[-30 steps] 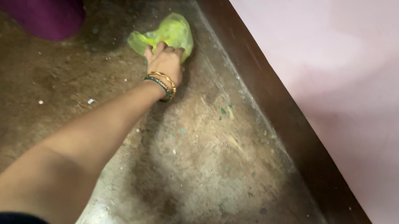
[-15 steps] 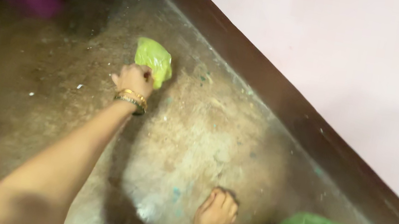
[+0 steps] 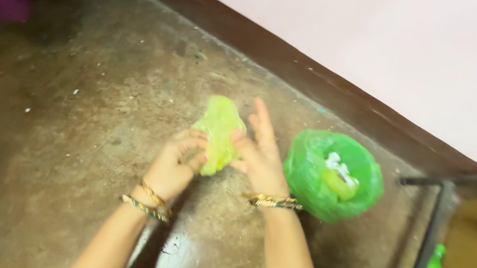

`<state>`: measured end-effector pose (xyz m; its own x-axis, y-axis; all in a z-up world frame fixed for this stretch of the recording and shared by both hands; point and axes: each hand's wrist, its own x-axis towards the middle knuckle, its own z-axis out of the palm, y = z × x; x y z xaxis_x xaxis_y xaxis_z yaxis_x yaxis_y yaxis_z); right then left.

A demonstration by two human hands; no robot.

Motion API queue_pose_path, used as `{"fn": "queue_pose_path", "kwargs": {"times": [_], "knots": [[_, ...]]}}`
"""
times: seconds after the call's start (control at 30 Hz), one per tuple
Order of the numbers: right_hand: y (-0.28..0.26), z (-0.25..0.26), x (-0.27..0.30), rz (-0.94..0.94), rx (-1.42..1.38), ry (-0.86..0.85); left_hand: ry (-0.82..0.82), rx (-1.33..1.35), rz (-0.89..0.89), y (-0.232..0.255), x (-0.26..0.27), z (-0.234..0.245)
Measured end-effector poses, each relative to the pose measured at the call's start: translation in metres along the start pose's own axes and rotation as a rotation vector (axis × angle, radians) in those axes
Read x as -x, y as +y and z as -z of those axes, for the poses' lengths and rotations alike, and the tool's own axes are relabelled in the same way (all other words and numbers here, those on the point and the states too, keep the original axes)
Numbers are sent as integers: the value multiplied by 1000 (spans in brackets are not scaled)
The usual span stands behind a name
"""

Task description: The person cleans a dirty floor by hand, picking up small debris and placing it into a green plastic bag. They then gather a yellow plastic bag from the floor, crumple it, and put it into the green bag, which is placed inside a small blue bucket.

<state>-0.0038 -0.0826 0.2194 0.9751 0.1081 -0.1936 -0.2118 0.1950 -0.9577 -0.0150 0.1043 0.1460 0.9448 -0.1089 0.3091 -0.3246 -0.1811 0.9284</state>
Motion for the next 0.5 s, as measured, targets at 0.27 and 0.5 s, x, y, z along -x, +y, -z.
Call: {"fn": "queue_pose_path", "kwargs": {"times": [0.27, 0.5], "knots": [[-3, 8, 82, 289, 4, 182, 188, -40, -30, 79, 41, -38], [30, 16, 96, 487, 42, 415, 255, 1319, 387, 116, 45, -73]]}}
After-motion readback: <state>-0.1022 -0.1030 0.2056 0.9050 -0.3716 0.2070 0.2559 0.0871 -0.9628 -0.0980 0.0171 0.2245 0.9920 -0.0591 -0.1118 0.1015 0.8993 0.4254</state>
